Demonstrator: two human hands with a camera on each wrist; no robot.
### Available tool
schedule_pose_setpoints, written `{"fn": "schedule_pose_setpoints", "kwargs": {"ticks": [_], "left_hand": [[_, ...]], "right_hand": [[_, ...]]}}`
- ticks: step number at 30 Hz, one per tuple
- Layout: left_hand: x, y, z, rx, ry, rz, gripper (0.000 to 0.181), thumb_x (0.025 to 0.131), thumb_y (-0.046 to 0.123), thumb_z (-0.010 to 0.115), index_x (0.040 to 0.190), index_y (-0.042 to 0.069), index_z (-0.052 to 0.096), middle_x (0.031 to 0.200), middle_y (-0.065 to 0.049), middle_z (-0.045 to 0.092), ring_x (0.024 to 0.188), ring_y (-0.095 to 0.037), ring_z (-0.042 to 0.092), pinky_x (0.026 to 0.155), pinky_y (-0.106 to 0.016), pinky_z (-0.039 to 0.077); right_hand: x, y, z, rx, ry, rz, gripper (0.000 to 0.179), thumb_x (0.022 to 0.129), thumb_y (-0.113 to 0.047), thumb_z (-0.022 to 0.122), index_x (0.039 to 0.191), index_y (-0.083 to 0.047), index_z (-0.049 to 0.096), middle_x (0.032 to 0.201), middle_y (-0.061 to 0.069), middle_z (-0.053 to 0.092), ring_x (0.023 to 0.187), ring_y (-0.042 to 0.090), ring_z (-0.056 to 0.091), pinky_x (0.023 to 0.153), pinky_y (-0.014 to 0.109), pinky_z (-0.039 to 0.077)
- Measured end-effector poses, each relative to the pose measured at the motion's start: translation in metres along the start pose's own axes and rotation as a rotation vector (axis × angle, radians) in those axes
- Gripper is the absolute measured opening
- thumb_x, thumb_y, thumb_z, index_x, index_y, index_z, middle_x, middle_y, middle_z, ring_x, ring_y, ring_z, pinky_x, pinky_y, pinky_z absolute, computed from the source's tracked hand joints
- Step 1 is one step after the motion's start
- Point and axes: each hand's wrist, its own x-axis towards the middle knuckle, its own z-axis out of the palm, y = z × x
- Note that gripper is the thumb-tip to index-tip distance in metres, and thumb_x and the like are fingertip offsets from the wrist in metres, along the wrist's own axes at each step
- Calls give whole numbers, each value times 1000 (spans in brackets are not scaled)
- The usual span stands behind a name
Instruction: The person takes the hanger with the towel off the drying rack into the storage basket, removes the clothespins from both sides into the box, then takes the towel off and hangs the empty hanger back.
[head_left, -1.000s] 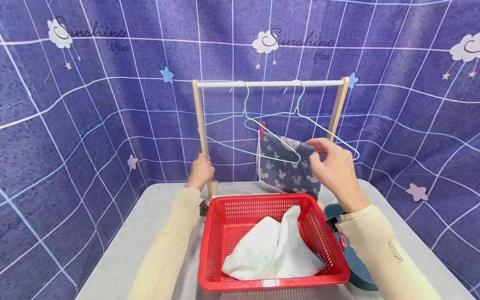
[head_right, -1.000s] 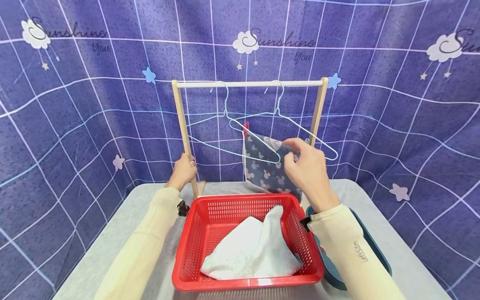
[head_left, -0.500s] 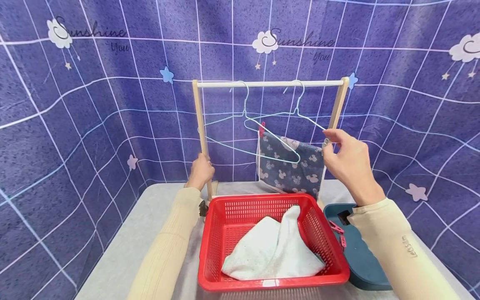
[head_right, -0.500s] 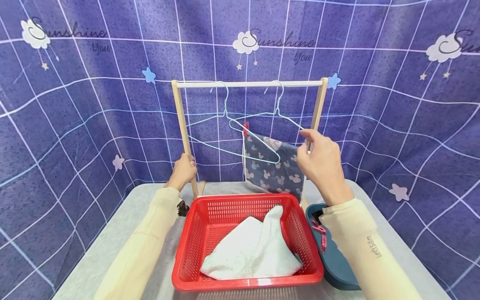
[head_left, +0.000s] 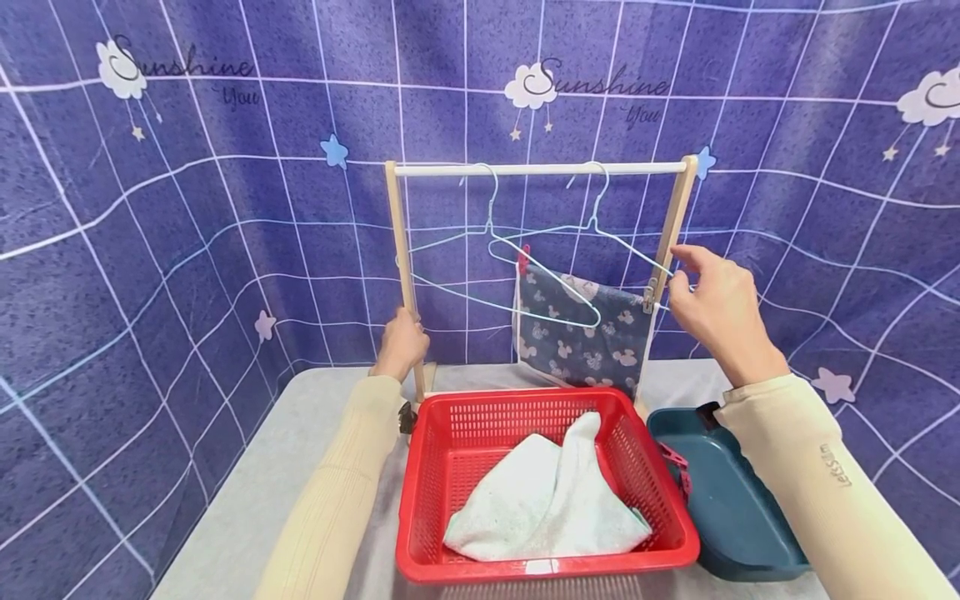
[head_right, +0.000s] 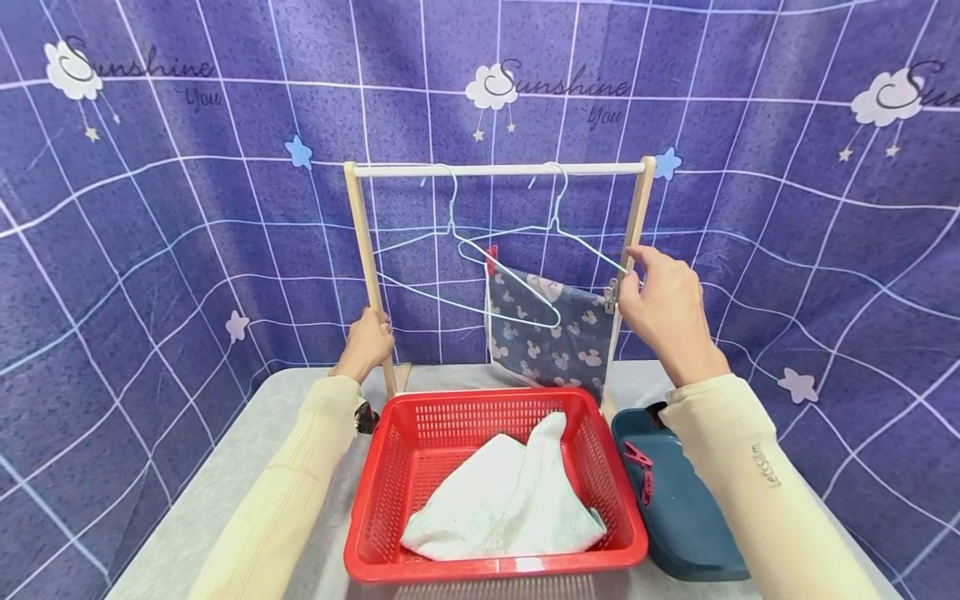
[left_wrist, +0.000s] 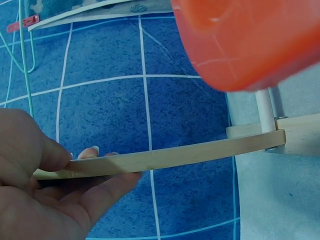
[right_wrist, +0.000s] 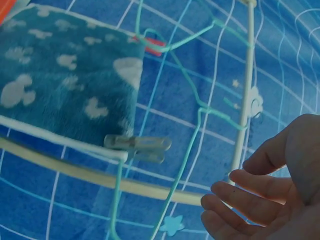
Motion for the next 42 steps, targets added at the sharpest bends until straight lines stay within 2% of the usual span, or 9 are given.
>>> {"fn": "schedule_pose_setpoints", "kwargs": {"ticks": [2, 8, 13, 19, 29, 35, 42], "left_hand": [[-1, 0, 0, -2, 4, 2, 36, 96, 6, 55, 130, -2, 50, 110, -20, 65, 102, -41, 66, 91, -50, 54], [-2, 0, 0, 1, 10, -1, 34, 97, 8, 55, 129, -2, 50, 108, -21, 65, 101, -43, 66, 90, -51, 54], [-3, 1, 0, 3, 15, -7, 33, 97, 8, 55, 129, -2, 50, 107, -21, 65, 101, -43, 66, 90, -51, 54], [-4, 2, 0, 0, 13, -5, 31, 98, 10, 54, 128, -1, 51, 106, -21, 65, 99, -42, 67, 88, -50, 55], [-2, 0, -1, 0, 15, -12, 31, 99, 10, 54, 128, 1, 51, 106, -19, 65, 99, -41, 67, 87, -50, 55], [-3, 1, 0, 1, 7, -8, 32, 99, 10, 53, 129, 0, 51, 108, -21, 66, 101, -42, 67, 89, -51, 55], [-4, 2, 0, -10, 7, -14, 30, 100, 12, 52, 128, 0, 51, 109, -22, 65, 101, -42, 66, 87, -52, 55]], "right_hand": [[3, 6, 0, -8, -20, 3, 42, 100, -16, 48, 135, -1, 64, 126, 29, 67, 92, 43, 61, 74, 53, 43], [10, 22, 5, -31, -90, 14, 41, 106, -20, 46, 138, 1, 60, 126, 30, 65, 107, 47, 61, 92, 64, 45], [17, 32, 12, -61, -136, -2, 40, 106, -20, 49, 135, 6, 60, 118, 31, 65, 106, 48, 61, 92, 64, 45], [16, 43, 18, -70, -170, 28, 40, 107, -24, 51, 129, 7, 62, 114, 29, 68, 102, 46, 64, 91, 62, 47], [15, 50, 27, -25, -112, 41, 35, 106, -26, 55, 120, 3, 68, 102, 22, 72, 86, 36, 66, 76, 51, 48], [14, 56, 34, -21, -39, -1, 26, 104, -21, 57, 104, 2, 71, 85, 17, 70, 71, 31, 59, 64, 41, 41], [12, 57, 39, 11, 30, -14, 21, 102, -16, 59, 100, 1, 70, 81, 16, 69, 68, 30, 58, 64, 40, 41]]}}
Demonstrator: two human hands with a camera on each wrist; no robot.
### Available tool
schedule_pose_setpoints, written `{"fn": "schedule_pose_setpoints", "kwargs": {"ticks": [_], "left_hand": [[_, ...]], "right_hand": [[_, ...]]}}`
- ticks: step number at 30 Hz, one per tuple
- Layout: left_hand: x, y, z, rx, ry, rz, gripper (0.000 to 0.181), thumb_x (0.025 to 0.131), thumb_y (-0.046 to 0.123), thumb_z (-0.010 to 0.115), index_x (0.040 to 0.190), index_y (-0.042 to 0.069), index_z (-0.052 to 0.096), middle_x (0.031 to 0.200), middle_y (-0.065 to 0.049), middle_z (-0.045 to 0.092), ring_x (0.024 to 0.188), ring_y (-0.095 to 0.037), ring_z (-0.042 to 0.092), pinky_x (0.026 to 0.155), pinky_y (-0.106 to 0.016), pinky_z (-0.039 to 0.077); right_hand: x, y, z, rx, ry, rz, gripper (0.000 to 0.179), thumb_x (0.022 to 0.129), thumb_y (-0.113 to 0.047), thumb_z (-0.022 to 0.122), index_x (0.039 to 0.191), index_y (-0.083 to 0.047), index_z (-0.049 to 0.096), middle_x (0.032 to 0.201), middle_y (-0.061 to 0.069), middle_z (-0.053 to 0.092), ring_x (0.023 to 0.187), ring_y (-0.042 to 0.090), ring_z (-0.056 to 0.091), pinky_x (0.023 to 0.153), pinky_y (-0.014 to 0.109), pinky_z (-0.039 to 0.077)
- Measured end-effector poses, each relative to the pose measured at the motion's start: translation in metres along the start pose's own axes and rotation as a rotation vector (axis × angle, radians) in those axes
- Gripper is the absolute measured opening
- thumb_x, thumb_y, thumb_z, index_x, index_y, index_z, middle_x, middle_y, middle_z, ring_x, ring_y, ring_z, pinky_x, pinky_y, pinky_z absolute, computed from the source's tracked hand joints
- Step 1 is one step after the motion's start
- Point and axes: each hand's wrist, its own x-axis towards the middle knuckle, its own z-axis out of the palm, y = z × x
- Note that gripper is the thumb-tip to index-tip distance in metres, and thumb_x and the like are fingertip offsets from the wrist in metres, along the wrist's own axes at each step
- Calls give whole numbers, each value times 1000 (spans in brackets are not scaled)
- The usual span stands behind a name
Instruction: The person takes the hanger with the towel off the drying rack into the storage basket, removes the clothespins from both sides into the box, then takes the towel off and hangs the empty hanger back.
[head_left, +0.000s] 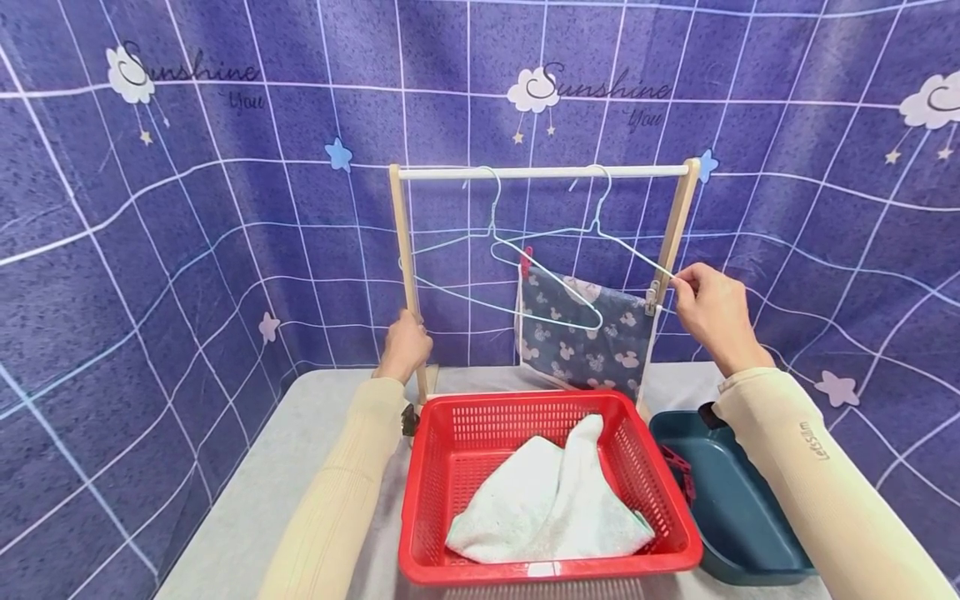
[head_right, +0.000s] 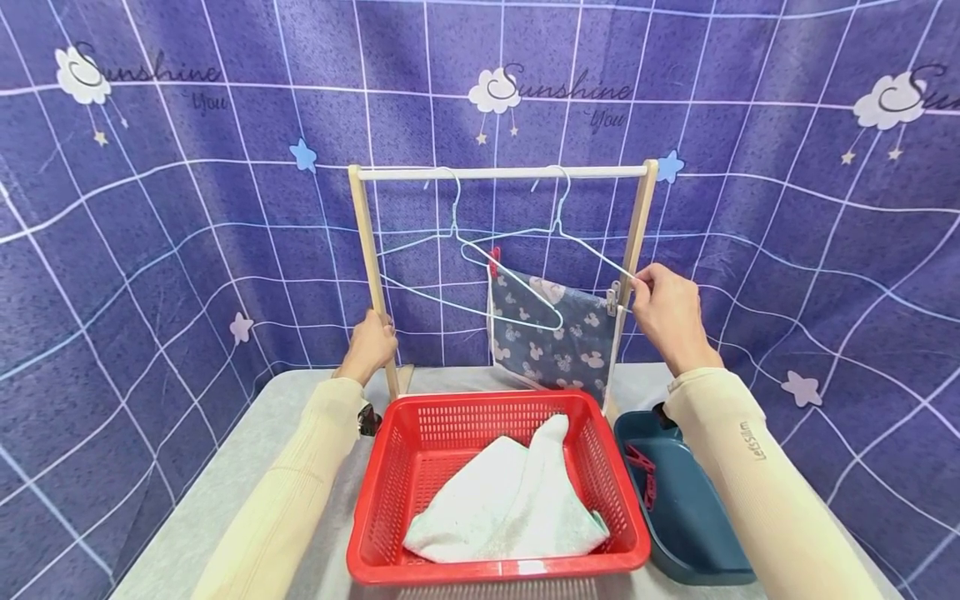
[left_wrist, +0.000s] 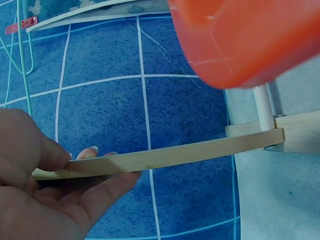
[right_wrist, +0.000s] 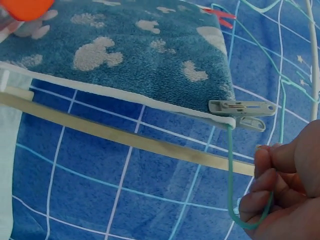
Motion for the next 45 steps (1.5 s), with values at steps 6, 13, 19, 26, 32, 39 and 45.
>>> {"fn": "schedule_pose_setpoints", "kwargs": {"ticks": [6, 13, 19, 26, 32, 39, 45], "left_hand": [[0, -1, 1, -1, 5, 11, 28, 101, 12, 51, 126, 1, 51, 106, -20, 65, 99, -42, 66, 86, -51, 55], [0, 0, 0, 9, 16, 17, 27, 100, 12, 52, 124, 0, 51, 104, -19, 65, 99, -42, 67, 87, -51, 55], [-1, 0, 0, 12, 11, 9, 28, 100, 13, 50, 126, 1, 52, 106, -20, 65, 102, -43, 67, 88, -53, 54], [0, 1, 0, 19, 18, 25, 28, 101, 12, 50, 125, -1, 52, 108, -23, 65, 102, -45, 67, 89, -53, 54], [-1, 0, 1, 27, 15, 27, 30, 100, 12, 49, 126, -2, 52, 112, -24, 65, 107, -46, 66, 92, -53, 53], [-1, 1, 2, 21, 12, 12, 29, 100, 12, 52, 127, 0, 51, 109, -22, 65, 104, -44, 66, 90, -53, 54], [0, 1, 1, 17, 7, 13, 30, 100, 11, 52, 128, -1, 51, 107, -22, 66, 101, -42, 67, 89, -52, 54]], "right_hand": [[-2, 1, 3, 7, 9, 18, 21, 103, -18, 56, 102, 0, 68, 82, 16, 68, 69, 30, 58, 65, 41, 42], [-3, 2, 5, 23, 38, 19, 22, 104, -19, 56, 101, -1, 68, 82, 16, 67, 68, 30, 57, 64, 39, 41], [-4, 3, 5, 23, 65, 19, 21, 103, -19, 57, 100, -2, 68, 81, 16, 68, 68, 30, 57, 64, 39, 40], [-4, 1, 2, 17, 87, 3, 21, 103, -18, 56, 98, -1, 67, 77, 15, 64, 66, 30, 55, 63, 41, 39], [-3, -2, -3, 16, 111, 0, 20, 103, -18, 58, 98, -1, 68, 77, 16, 65, 65, 30, 55, 62, 37, 38], [0, -10, -15, 10, 127, 10, 21, 103, -18, 58, 99, -1, 69, 79, 17, 66, 67, 30, 55, 63, 36, 37], [2, -15, -25, 6, 131, 12, 22, 103, -20, 58, 100, -2, 70, 79, 16, 66, 67, 29, 55, 63, 31, 35]]}}
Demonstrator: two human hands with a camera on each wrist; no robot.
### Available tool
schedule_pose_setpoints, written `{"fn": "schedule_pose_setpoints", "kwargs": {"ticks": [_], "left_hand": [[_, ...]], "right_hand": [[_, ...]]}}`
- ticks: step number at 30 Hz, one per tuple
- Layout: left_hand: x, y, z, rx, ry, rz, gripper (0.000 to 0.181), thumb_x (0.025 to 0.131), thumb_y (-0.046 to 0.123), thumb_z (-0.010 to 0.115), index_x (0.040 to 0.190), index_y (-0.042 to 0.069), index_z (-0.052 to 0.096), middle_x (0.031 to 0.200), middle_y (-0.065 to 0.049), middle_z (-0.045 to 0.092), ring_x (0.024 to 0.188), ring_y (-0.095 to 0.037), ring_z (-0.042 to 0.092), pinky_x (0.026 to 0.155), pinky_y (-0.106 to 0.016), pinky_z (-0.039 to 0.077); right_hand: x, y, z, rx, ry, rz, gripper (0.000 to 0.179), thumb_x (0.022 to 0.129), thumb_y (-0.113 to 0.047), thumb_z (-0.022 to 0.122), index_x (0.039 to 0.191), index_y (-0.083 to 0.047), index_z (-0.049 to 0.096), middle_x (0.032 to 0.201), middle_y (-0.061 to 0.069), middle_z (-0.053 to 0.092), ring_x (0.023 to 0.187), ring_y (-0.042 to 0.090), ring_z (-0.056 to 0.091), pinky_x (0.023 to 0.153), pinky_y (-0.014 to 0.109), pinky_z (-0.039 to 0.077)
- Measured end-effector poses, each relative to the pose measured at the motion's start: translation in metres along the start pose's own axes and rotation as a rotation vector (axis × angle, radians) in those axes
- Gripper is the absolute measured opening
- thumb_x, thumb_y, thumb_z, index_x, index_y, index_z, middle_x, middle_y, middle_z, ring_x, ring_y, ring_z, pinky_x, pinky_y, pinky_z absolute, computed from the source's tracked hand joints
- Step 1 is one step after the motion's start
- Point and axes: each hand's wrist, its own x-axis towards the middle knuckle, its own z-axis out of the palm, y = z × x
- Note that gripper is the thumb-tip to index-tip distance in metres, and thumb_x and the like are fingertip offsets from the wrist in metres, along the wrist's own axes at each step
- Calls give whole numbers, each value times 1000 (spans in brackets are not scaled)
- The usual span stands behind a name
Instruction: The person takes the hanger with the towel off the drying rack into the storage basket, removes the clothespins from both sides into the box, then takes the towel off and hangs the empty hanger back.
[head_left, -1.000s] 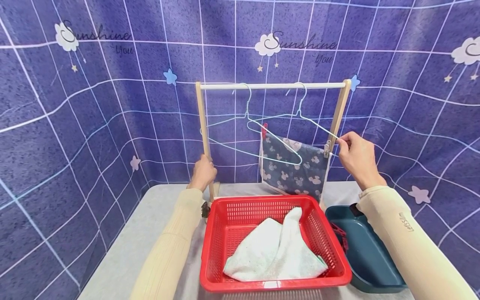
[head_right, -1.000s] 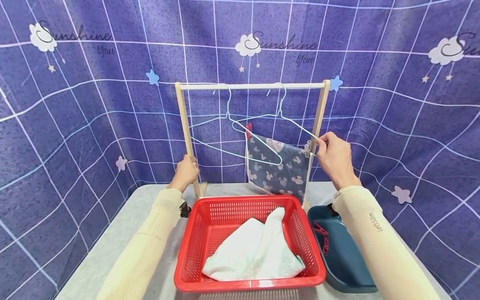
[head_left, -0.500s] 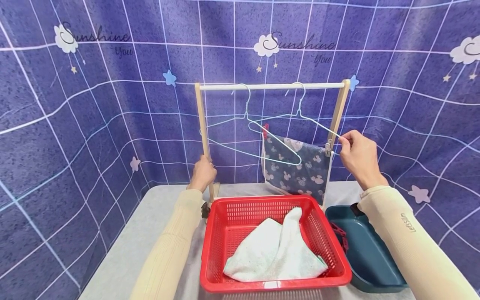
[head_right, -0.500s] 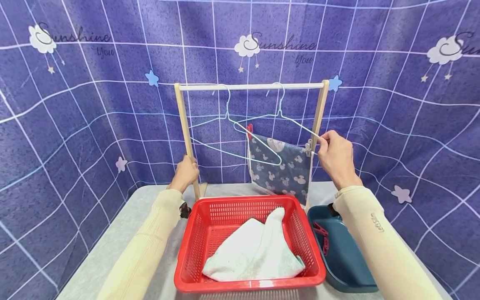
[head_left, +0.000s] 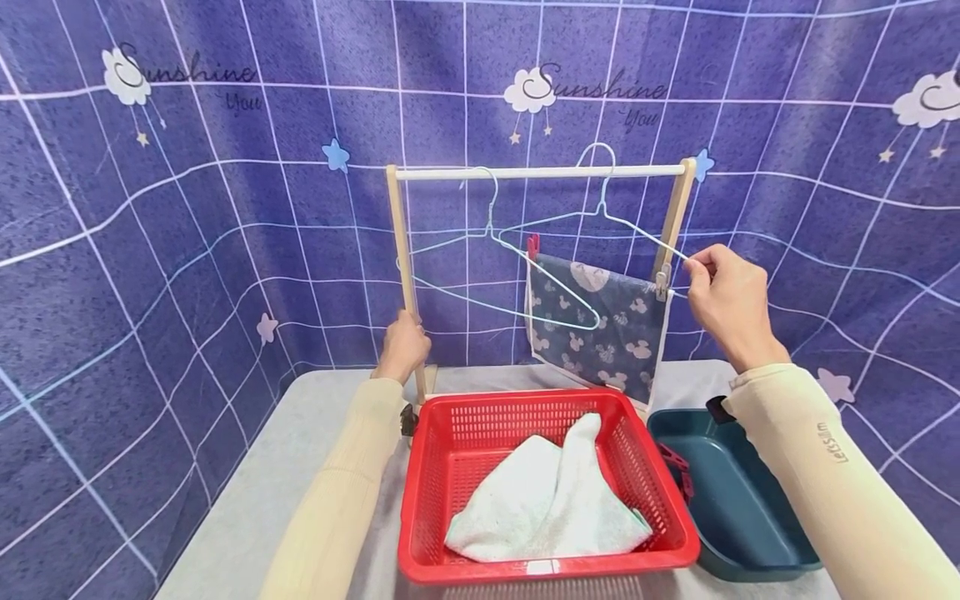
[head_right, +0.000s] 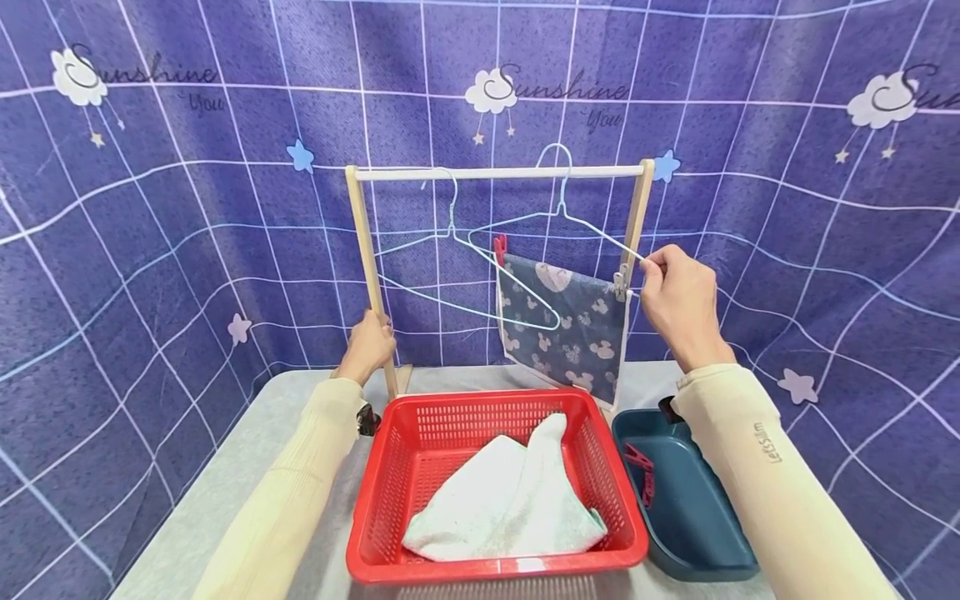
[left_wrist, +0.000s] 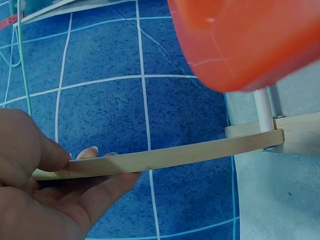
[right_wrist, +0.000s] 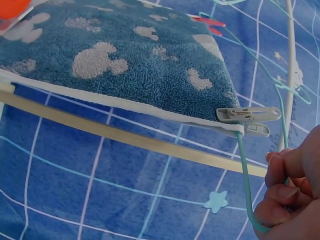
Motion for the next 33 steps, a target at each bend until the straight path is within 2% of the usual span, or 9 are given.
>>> {"fn": "schedule_pose_setpoints", "kwargs": {"ticks": [5, 12, 15, 22, 29, 33], "left_hand": [[1, -2, 0, -3, 7, 10, 30, 99, 10, 52, 127, -1, 51, 108, -22, 66, 102, -43, 66, 90, -52, 54], [3, -3, 1, -13, -9, -2, 33, 99, 9, 53, 130, -1, 50, 107, -20, 65, 99, -40, 67, 87, -50, 55], [3, -2, 1, -23, -13, -1, 34, 98, 9, 53, 131, -1, 50, 107, -20, 65, 99, -40, 67, 87, -50, 56], [4, -3, 0, -14, -18, 1, 37, 96, 7, 52, 132, -3, 49, 112, -21, 65, 103, -41, 66, 90, -50, 55], [4, -3, 1, -22, -17, -6, 33, 98, 10, 53, 130, -1, 50, 110, -20, 65, 99, -40, 66, 86, -49, 56], [3, -4, 0, -16, -15, 5, 33, 99, 11, 52, 130, -2, 50, 111, -22, 65, 100, -40, 66, 87, -49, 55]], "right_hand": [[4, -3, -6, -3, 19, 0, 23, 103, -21, 59, 101, -2, 72, 79, 16, 67, 64, 23, 52, 60, 24, 33], [9, -5, -17, -11, 51, -11, 22, 101, -22, 62, 98, -4, 74, 74, 13, 66, 55, -2, 40, 58, 22, 32], [10, -7, -22, -14, 61, -15, 21, 101, -21, 62, 98, -4, 74, 74, 12, 66, 55, -7, 37, 59, 23, 31], [11, -16, -35, -21, 52, -11, 22, 101, -21, 61, 99, -4, 75, 73, 12, 66, 55, -5, 38, 59, 26, 31], [9, -26, -49, -18, 38, 10, 24, 100, -24, 60, 100, -6, 76, 74, 10, 66, 57, 3, 45, 61, 28, 34], [8, -30, -57, -22, 32, 15, 25, 100, -24, 59, 100, -6, 77, 75, 10, 67, 58, 1, 44, 64, 30, 34]]}}
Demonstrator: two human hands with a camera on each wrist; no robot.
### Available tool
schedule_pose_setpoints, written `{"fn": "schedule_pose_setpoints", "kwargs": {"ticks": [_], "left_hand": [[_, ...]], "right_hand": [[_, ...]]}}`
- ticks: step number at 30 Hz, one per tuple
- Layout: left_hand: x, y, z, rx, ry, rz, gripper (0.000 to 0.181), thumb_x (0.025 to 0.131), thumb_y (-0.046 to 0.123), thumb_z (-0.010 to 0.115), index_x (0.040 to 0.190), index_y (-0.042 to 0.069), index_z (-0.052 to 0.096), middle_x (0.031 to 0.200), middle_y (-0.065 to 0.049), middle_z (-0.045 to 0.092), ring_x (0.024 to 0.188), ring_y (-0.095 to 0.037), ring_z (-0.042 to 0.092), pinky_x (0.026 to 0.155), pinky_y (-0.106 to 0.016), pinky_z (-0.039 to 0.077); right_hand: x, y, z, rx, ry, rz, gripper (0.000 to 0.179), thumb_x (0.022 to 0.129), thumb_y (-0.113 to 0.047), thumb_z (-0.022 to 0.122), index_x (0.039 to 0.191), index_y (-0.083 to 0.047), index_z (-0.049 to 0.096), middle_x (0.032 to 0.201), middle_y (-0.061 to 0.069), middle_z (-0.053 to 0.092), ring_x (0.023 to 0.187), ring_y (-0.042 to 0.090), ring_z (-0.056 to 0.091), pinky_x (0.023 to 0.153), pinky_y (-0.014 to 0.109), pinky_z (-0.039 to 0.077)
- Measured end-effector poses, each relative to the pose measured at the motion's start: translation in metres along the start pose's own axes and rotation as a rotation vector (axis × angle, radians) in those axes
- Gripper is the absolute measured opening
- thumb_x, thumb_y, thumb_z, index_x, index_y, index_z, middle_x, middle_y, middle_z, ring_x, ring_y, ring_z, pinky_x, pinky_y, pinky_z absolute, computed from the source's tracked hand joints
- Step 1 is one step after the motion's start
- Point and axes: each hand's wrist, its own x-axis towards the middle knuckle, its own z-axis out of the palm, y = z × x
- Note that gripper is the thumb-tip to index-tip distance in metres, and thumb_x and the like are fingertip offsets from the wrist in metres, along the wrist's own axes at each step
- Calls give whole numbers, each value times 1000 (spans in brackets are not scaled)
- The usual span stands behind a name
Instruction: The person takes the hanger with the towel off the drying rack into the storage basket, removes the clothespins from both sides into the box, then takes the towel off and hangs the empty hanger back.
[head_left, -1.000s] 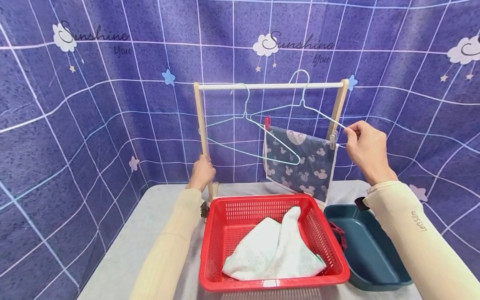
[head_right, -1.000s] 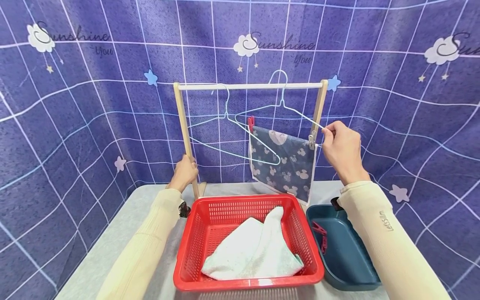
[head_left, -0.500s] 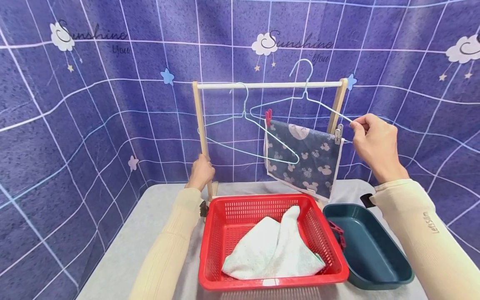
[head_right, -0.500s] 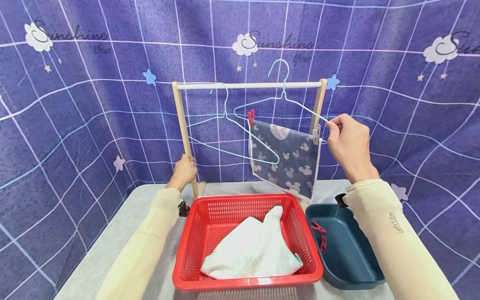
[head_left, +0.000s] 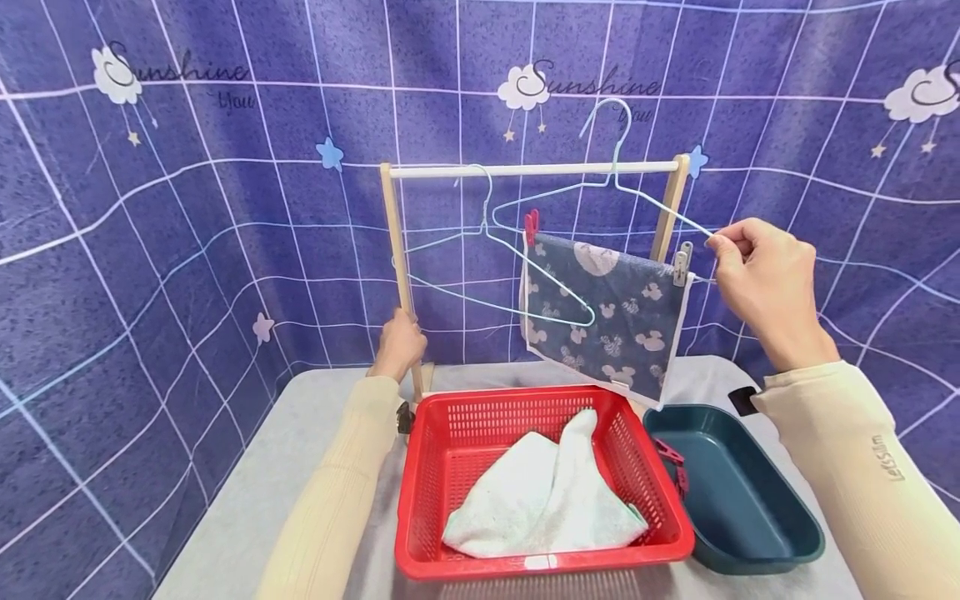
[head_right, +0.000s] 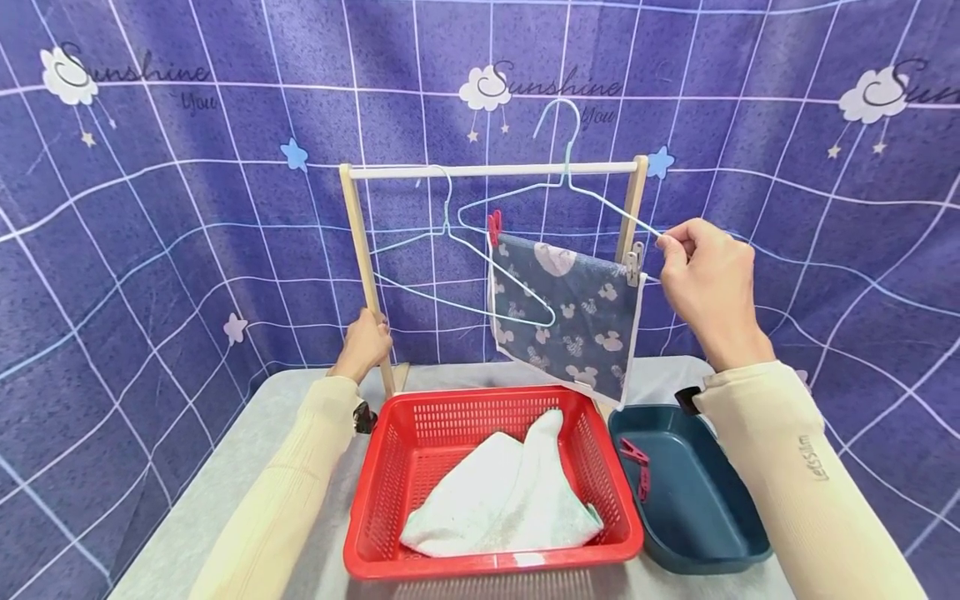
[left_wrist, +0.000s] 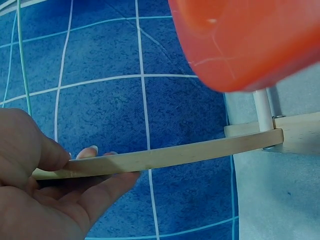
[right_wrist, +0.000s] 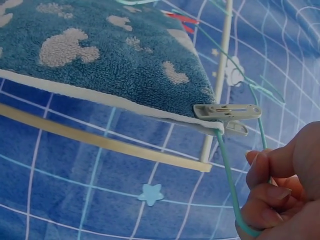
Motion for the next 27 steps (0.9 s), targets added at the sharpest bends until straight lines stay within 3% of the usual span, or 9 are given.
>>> {"fn": "schedule_pose_setpoints", "kwargs": {"ticks": [12, 18, 27], "left_hand": [[1, 1, -1, 16, 1, 18, 38, 95, 6, 54, 131, -4, 50, 111, -22, 65, 104, -42, 66, 92, -51, 54], [-1, 2, -1, 18, 0, 20, 37, 94, 6, 54, 129, -5, 51, 111, -23, 65, 104, -44, 66, 92, -52, 54], [0, 4, -3, -1, 1, 14, 34, 98, 9, 53, 129, -3, 51, 111, -22, 65, 102, -42, 67, 88, -50, 56]], "right_hand": [[2, -10, -17, -8, -11, 48, 26, 98, -28, 62, 97, -7, 77, 63, -13, 58, 58, -5, 42, 66, 30, 33], [-3, -12, -23, -18, -42, 72, 30, 99, -32, 60, 99, -8, 78, 59, -32, 46, 60, 0, 45, 65, 30, 34], [-21, -12, -27, -17, -78, 117, 31, 100, -34, 58, 98, -10, 77, 58, -26, 50, 63, 7, 47, 66, 33, 33]]}}
